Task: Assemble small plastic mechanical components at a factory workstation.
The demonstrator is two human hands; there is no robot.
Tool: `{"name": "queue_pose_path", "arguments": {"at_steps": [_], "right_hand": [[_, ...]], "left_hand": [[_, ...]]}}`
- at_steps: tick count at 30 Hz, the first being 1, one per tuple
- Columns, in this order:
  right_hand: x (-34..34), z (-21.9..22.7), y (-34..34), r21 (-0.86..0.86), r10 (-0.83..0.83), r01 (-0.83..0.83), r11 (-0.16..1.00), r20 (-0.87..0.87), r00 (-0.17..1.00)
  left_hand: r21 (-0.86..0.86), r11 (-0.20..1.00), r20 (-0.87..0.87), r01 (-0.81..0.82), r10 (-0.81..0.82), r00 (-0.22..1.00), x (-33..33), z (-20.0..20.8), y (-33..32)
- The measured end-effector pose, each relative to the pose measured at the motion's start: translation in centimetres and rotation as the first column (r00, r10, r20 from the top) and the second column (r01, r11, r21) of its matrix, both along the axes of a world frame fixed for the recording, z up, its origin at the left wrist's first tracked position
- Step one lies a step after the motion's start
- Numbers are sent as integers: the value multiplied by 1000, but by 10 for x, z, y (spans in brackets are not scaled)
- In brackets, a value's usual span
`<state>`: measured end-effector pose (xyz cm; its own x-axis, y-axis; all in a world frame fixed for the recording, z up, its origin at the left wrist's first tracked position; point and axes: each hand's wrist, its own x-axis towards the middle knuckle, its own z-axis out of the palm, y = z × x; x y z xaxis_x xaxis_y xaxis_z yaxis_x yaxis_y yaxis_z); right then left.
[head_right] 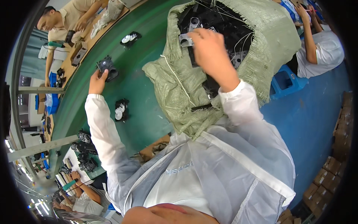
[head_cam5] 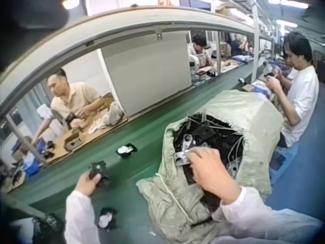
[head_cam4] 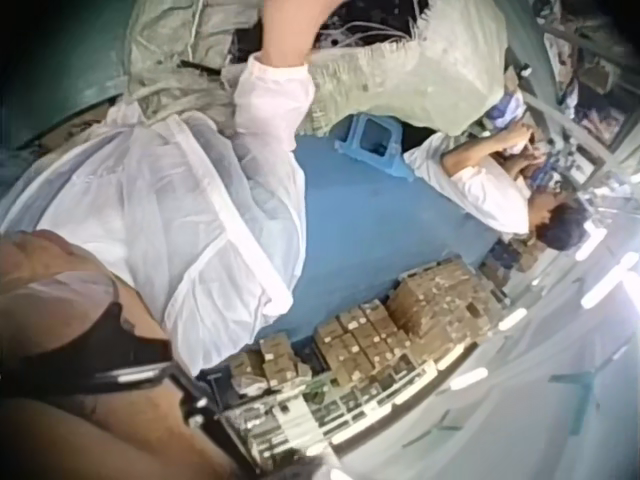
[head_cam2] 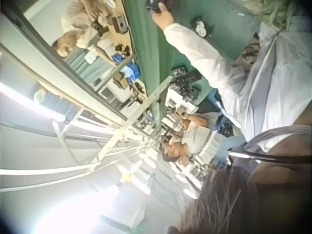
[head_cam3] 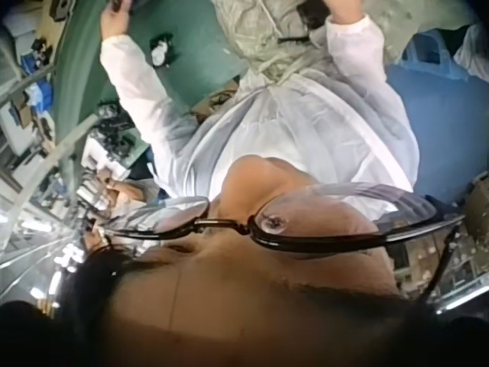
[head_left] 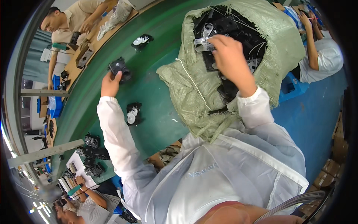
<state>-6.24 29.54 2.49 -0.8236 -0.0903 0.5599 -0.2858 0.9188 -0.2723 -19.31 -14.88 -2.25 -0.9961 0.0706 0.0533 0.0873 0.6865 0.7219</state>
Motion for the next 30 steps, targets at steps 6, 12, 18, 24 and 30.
{"name": "queue_pose_path", "arguments": {"at_steps": [6,12,18,24,30], "right_hand": [[-38,-21,36,350,-72,1,937,189,979],[-49,-34,44,444,-238,134,886,188,953],[-49,0,39,168,-164,133,977,186,969],[-28,19,21,-881,151,41,471,126,980],[-23,-2,-12,-810,691,196,-552,-313,652]], "left_hand": [[-495,853,90,-167,242,966,-69,-48,-77],[-775,487,-230,-403,376,897,-63,15,42],[-688,667,-35,-288,365,930,-106,-59,54],[-554,807,-380,-205,-26,925,-95,-15,32],[-87,986,-722,-144,38,691,2,79,74]]}}
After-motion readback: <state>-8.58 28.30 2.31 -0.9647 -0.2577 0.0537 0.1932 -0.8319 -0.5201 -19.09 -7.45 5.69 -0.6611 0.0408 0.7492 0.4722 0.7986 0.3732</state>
